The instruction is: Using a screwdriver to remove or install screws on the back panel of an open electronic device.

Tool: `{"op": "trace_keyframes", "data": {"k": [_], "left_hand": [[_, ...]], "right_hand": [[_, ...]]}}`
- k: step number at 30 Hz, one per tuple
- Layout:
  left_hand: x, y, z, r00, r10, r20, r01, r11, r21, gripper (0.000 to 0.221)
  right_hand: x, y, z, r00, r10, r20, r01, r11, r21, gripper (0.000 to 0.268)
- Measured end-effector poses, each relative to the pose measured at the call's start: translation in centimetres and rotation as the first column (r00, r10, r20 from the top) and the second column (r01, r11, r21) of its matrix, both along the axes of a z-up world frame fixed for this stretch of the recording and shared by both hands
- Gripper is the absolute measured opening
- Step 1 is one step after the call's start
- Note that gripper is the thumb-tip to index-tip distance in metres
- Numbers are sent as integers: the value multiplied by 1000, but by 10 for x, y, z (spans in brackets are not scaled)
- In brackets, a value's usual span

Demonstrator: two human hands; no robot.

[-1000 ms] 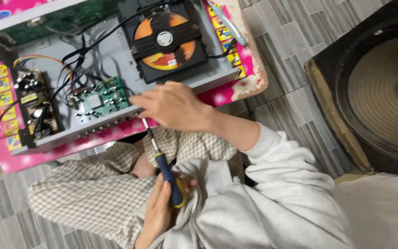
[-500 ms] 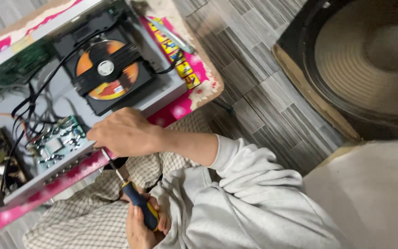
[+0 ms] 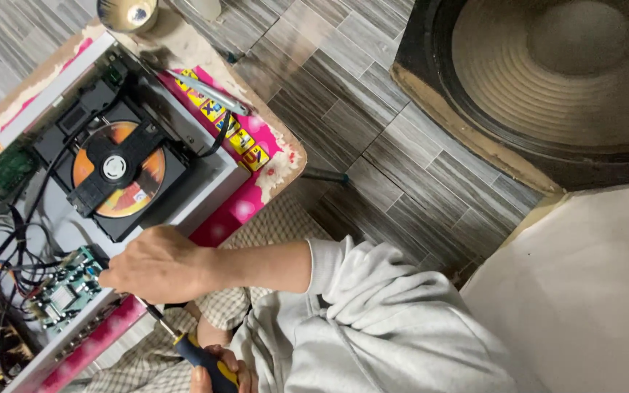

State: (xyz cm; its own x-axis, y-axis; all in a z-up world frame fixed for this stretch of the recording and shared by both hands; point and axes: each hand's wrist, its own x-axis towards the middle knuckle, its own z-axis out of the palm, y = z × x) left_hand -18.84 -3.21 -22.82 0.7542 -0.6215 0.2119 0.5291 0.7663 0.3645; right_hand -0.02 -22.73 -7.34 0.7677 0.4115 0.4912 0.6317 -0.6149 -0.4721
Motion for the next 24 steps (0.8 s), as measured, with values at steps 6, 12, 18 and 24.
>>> {"op": "trace_keyframes", "data": {"k": [6,12,18,24], "left_hand": [[0,-4,-16,1000,13,22,-14,1000,7,42],[-10,-1,-13,990,122,-76,-107,979,171,41],[-20,-35,39,868,477,-136,-322,752,576,46],[-20,-27,31,906,373,-202,-234,837,494,41]], "right_hand": [[-8,-8,6,994,-37,100,30,997,64,8],[-11,-10,12,996,-52,78,50,998,26,6],[-10,-10,16,999,-24,31,24,1000,1,9],[-16,-15,30,984,-45,174,53,998,-41,10]]}}
